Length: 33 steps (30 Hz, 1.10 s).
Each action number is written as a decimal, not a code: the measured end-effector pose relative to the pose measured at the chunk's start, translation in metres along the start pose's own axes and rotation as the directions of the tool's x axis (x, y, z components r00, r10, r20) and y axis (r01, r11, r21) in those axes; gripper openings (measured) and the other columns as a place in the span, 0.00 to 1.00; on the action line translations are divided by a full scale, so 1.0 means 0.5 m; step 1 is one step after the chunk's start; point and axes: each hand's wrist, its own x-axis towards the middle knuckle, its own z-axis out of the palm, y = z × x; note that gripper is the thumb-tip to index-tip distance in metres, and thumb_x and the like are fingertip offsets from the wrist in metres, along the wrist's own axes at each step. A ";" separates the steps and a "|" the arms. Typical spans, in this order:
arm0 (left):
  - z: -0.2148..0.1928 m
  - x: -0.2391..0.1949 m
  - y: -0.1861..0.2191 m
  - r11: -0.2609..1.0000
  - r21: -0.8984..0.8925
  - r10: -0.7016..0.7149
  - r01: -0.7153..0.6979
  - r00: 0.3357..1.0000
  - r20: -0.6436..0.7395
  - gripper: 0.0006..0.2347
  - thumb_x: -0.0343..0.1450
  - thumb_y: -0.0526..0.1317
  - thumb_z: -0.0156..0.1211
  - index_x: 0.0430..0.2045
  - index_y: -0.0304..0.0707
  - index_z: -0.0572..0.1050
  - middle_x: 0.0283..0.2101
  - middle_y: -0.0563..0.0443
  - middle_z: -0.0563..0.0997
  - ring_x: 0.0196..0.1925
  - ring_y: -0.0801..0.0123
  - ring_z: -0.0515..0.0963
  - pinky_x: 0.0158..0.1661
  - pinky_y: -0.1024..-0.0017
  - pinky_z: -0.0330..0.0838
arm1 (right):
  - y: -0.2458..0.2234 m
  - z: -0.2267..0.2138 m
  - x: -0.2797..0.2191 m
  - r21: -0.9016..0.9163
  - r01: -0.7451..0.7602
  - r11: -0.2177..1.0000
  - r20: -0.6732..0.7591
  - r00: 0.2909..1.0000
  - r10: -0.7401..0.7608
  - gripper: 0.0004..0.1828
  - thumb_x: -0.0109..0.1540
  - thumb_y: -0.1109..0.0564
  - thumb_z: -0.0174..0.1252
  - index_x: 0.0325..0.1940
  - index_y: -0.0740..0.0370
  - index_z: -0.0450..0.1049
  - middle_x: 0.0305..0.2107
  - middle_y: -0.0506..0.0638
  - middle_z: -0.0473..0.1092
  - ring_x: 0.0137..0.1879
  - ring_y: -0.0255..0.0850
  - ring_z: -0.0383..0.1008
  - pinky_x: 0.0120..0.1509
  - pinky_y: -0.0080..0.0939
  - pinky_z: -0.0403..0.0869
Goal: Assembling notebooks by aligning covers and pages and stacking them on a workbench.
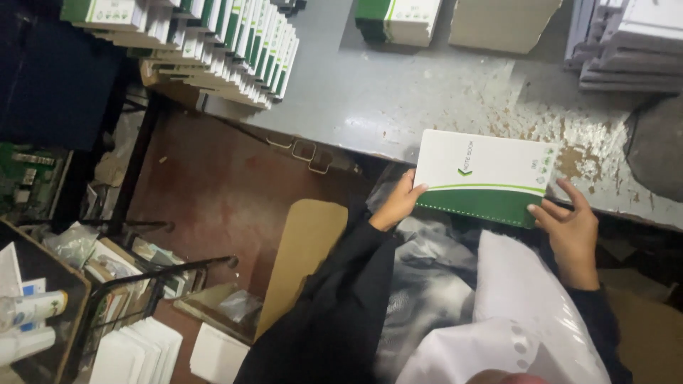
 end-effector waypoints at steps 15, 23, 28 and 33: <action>0.024 0.153 0.007 0.900 0.148 0.426 -0.409 0.899 -0.103 0.15 0.76 0.29 0.44 0.59 0.38 0.64 0.53 0.39 0.77 0.59 0.51 0.77 0.64 0.63 0.65 | 0.258 -0.033 0.250 -0.137 0.554 0.821 -0.112 0.815 -0.569 0.08 0.74 0.74 0.64 0.49 0.69 0.72 0.42 0.56 0.71 0.50 0.41 0.71 0.59 0.41 0.71; 0.011 0.150 0.004 0.892 0.225 0.421 -0.392 0.902 -0.097 0.12 0.79 0.33 0.43 0.57 0.37 0.65 0.44 0.42 0.80 0.47 0.55 0.83 0.53 0.65 0.74 | 0.217 -0.035 0.221 -0.342 0.589 0.732 -0.024 0.773 -0.634 0.08 0.72 0.66 0.67 0.50 0.71 0.74 0.40 0.61 0.75 0.46 0.49 0.75 0.54 0.47 0.71; -0.002 0.148 0.034 0.877 0.259 0.446 -0.405 0.886 -0.126 0.12 0.77 0.31 0.46 0.55 0.32 0.66 0.46 0.35 0.79 0.50 0.46 0.82 0.53 0.62 0.72 | 0.127 -0.044 0.204 -0.253 0.634 0.730 0.070 0.765 -0.640 0.09 0.72 0.69 0.67 0.49 0.72 0.72 0.40 0.59 0.70 0.48 0.46 0.72 0.56 0.43 0.71; -0.091 0.144 0.052 0.901 0.275 0.309 -0.335 0.942 0.133 0.22 0.76 0.40 0.53 0.65 0.31 0.65 0.67 0.39 0.72 0.69 0.56 0.71 0.70 0.63 0.59 | 0.103 -0.044 0.210 0.093 0.126 0.988 0.146 0.979 -0.138 0.26 0.63 0.61 0.66 0.66 0.63 0.71 0.41 0.44 0.70 0.46 0.29 0.69 0.45 0.33 0.77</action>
